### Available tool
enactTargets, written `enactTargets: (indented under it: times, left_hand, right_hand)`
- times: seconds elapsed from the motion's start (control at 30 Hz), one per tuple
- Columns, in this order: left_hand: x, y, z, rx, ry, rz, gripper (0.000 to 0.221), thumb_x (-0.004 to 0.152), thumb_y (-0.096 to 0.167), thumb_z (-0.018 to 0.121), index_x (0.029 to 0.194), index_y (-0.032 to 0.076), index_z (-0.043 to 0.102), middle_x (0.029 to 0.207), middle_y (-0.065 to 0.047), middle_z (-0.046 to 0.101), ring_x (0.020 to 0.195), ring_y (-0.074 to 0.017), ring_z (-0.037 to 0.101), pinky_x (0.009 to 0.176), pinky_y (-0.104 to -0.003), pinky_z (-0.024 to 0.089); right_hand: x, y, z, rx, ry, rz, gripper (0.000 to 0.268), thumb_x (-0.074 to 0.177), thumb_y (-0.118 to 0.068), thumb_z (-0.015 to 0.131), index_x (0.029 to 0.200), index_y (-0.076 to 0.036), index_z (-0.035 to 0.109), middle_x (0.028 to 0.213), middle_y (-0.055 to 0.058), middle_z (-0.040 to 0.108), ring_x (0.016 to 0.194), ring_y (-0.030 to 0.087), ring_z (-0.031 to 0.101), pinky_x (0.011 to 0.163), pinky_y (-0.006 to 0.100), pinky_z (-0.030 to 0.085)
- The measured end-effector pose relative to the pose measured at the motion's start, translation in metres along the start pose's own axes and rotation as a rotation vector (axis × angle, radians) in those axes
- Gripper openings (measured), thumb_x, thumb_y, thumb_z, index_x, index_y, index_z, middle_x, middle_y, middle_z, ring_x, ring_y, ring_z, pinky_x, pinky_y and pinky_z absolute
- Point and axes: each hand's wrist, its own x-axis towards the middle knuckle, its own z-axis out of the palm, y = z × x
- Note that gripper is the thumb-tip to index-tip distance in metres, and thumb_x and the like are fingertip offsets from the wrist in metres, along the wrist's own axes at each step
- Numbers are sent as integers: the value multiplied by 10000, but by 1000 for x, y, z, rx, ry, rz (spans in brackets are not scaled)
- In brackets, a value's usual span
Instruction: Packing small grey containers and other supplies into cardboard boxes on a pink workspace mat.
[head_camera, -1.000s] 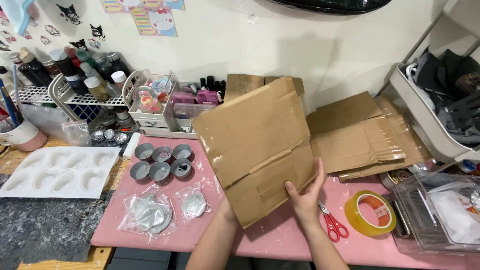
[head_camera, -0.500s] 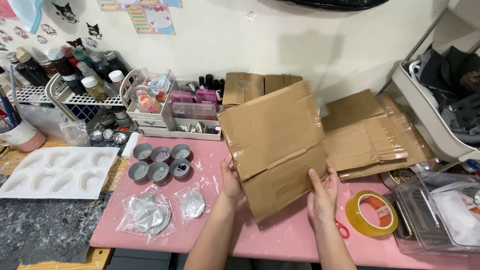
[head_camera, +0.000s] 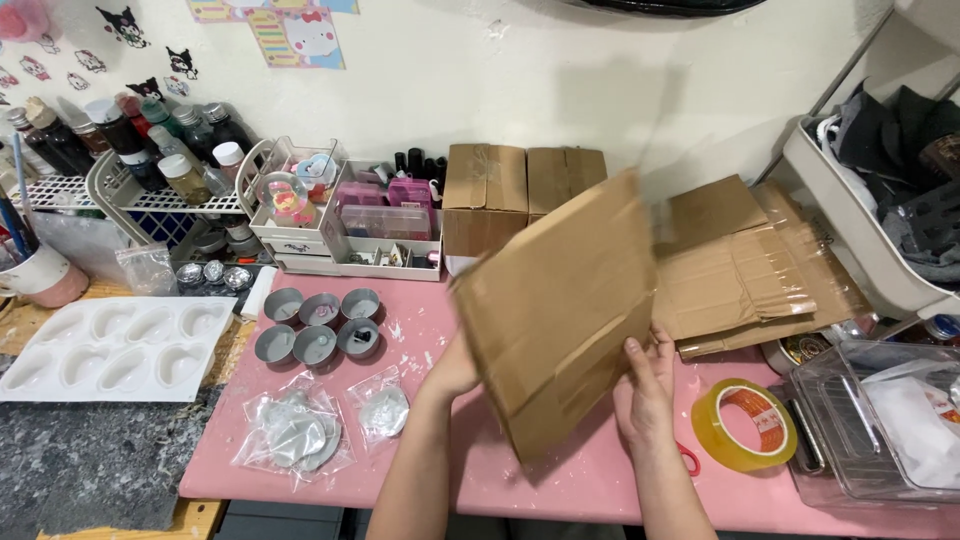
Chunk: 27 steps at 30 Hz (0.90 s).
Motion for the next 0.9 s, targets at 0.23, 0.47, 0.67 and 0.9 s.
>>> enactTargets:
  times: [0.23,0.47,0.67,0.9]
  left_hand:
    - [-17,-48,-18,-63,64,-2,827,880,375,736,1519,-24,394,1527,-179,435,1362,-290,432,1075,-428,399]
    - [-26,-64,-28,-511,219,-314,904,823,568,704,1518,65,420,1499,-105,505,1345,-246,500,1063,-429,464]
    - [-25,-63,-29,-796,234,-352,1017,807,745,639,1549,85,423,1511,-86,537,1361,-231,535,1080,-439,494]
    - [10,39,-21,-504,311,-1,857,938,418,737,1596,24,354,1533,-111,498,1408,-251,483,1182,-431,393]
  right_hand:
    - [-5,-1,5,-121,-152,-82,283,936,0,666,1172,-101,546,1506,36,531,1342,192,532,1142,392,420]
    - [9,-1,-26,110,-76,0,278,1018,-188,636,1272,-75,633,1372,66,641,1281,204,582,1166,398,417]
    - [20,-16,-33,187,-49,-76,449,1015,-304,666,1393,-79,577,1420,37,613,1336,190,554,1202,395,387]
    - [36,-58,2,132,-157,-228,457,1042,-325,680,1411,-81,568,1346,50,655,1295,206,582,1198,413,415]
